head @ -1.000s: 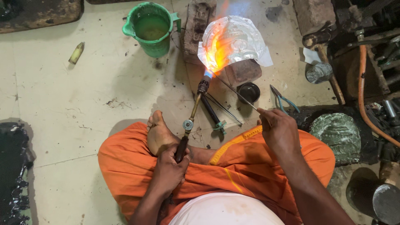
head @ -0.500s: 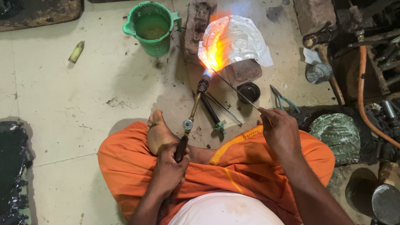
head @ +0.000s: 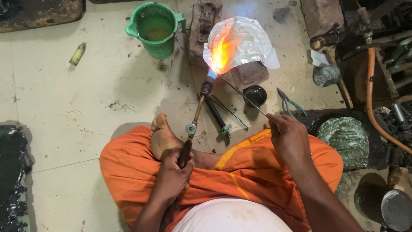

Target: The person sits on the workshop floor holding a gas torch in one hand and a long thin metal rod in the other, heating the rod in the flame and applying it to a white face-shaped mold. They use pliers to hold and reposition the mold and paper around it while repeatedly reheating the rod.

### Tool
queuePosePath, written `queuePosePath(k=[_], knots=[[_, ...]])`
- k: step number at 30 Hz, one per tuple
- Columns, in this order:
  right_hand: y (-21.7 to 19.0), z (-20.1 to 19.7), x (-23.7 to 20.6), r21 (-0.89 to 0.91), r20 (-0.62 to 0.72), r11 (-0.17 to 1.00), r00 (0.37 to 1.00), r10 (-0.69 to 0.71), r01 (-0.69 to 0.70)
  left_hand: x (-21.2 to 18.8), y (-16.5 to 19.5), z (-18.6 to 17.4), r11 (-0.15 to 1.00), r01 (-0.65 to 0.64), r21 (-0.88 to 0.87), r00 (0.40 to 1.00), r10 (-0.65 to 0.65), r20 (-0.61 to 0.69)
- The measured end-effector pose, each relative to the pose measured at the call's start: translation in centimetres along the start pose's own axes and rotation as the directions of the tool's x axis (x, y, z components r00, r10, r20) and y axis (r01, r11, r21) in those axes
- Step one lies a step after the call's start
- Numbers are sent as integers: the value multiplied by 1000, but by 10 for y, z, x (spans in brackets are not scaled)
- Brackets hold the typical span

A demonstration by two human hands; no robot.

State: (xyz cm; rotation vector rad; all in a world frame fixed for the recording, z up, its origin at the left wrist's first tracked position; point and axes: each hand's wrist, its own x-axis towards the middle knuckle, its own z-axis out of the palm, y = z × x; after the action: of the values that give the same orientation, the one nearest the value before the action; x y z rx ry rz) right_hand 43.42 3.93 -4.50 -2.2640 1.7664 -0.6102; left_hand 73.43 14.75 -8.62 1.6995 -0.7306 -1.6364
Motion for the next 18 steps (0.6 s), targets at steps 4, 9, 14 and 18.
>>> queuePosePath(k=[4, 9, 14, 18], knots=[[-3, -3, -2, -25, -19, 999, 1000, -23, 23, 1, 7, -1, 999, 17, 46, 999, -19, 31], [-10, -6, -4, -19, 46, 999, 998, 44, -43, 0, 10, -1, 997, 8, 72, 1000, -10, 27], [-16, -5, -4, -10, 32, 1000, 999, -3, 4, -1, 8, -1, 998, 7, 57, 1000, -8, 23], [-17, -3, -1, 33, 39, 999, 999, 31, -32, 1, 7, -2, 998, 9, 63, 1000, -11, 26]])
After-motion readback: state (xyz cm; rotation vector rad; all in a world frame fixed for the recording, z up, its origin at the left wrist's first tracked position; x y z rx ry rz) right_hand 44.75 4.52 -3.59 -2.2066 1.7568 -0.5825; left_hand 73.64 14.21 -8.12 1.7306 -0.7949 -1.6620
